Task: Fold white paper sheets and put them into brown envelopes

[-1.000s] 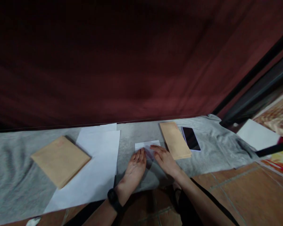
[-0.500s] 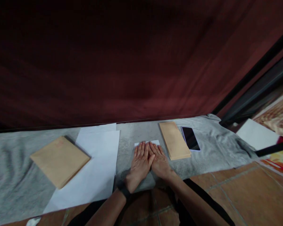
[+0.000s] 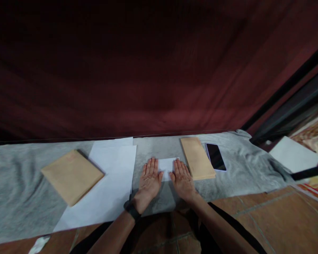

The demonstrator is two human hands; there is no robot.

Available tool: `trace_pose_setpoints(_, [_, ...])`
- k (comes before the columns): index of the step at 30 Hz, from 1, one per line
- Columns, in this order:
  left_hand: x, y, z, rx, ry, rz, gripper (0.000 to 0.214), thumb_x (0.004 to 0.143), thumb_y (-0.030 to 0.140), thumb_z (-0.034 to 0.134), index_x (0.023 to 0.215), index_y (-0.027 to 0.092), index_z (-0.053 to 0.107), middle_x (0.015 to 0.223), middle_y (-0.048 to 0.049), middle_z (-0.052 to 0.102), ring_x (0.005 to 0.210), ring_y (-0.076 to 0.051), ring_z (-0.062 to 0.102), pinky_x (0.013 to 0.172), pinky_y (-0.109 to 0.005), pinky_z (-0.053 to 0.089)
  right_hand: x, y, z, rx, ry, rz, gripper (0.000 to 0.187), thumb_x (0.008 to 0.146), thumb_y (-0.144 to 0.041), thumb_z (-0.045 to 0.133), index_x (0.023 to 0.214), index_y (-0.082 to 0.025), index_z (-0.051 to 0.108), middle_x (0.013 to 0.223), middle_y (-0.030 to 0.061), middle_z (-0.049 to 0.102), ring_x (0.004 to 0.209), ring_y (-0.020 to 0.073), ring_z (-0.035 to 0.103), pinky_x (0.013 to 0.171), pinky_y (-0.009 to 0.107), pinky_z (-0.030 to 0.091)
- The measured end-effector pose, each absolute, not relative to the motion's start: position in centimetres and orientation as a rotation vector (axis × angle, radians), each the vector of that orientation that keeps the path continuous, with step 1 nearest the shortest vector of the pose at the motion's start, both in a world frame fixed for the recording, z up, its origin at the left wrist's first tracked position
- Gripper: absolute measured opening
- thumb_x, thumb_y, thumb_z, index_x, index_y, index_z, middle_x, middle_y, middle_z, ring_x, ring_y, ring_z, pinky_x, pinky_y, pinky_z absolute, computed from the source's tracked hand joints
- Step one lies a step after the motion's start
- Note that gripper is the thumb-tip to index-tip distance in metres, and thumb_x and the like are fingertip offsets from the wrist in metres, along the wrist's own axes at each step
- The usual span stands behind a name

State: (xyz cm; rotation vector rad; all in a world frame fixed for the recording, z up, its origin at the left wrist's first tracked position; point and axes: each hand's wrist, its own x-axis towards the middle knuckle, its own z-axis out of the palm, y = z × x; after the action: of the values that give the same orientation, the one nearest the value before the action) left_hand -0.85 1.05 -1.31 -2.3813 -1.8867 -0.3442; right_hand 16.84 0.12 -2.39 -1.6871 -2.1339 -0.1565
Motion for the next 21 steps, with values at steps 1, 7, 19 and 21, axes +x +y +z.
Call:
trace_pose_setpoints(1, [-1.0,1.0,-1.3,-2.380,-1.897,-0.332,0.059,0.102,0.034,0.033,0.152,0.004,0.035,0.160,-0.0186,0.034,0.151,-0.027,0.028,0.123,-0.047,0.026,17.0,0.0,-2.4,-1.686,-2.128,-0.162,0.056,0.104,-0.032,0.040,0.153,-0.005,0.035,0.156,0.0206,0.041,0.146,0.0315,0.037,0.117,0.048,0.035])
trace_pose_setpoints(7, [-1.3,1.1,-0.6,-2.314,-1.945,-0.380,0.058,0.101,0.031,0.033,0.152,0.003,0.035,0.159,-0.0201,0.035,0.151,-0.029,0.026,0.124,-0.049,0.024,17.4,-1.0,-2.7,-1.662,-2.108,-0.158,0.059,0.104,-0.031,0.040,0.157,-0.008,0.029,0.157,0.0198,0.039,0.145,0.0314,0.038,0.117,0.050,0.035])
trace_pose_setpoints(19, [0.7,-1.8,0.0,-2.715,-1.558,-0.410,0.057,0.101,0.033,0.040,0.152,0.009,0.035,0.160,-0.0175,0.036,0.150,-0.026,0.031,0.120,-0.046,0.033,18.7,-2.3,-2.3,-1.626,-2.195,0.012,0.056,0.102,-0.025,0.036,0.156,-0.013,0.033,0.159,0.0137,0.038,0.147,0.0268,0.035,0.119,0.050,0.033])
trace_pose_setpoints(21, [0.0,-1.2,0.4,-2.719,-1.571,-0.333,0.055,0.100,0.033,0.043,0.149,0.007,0.041,0.157,-0.0190,0.040,0.148,-0.027,0.034,0.119,-0.045,0.035,18.8,-2.4,-2.3,-1.614,-2.196,0.015,0.056,0.101,-0.026,0.037,0.155,-0.012,0.034,0.158,0.0152,0.039,0.147,0.0276,0.035,0.119,0.049,0.034])
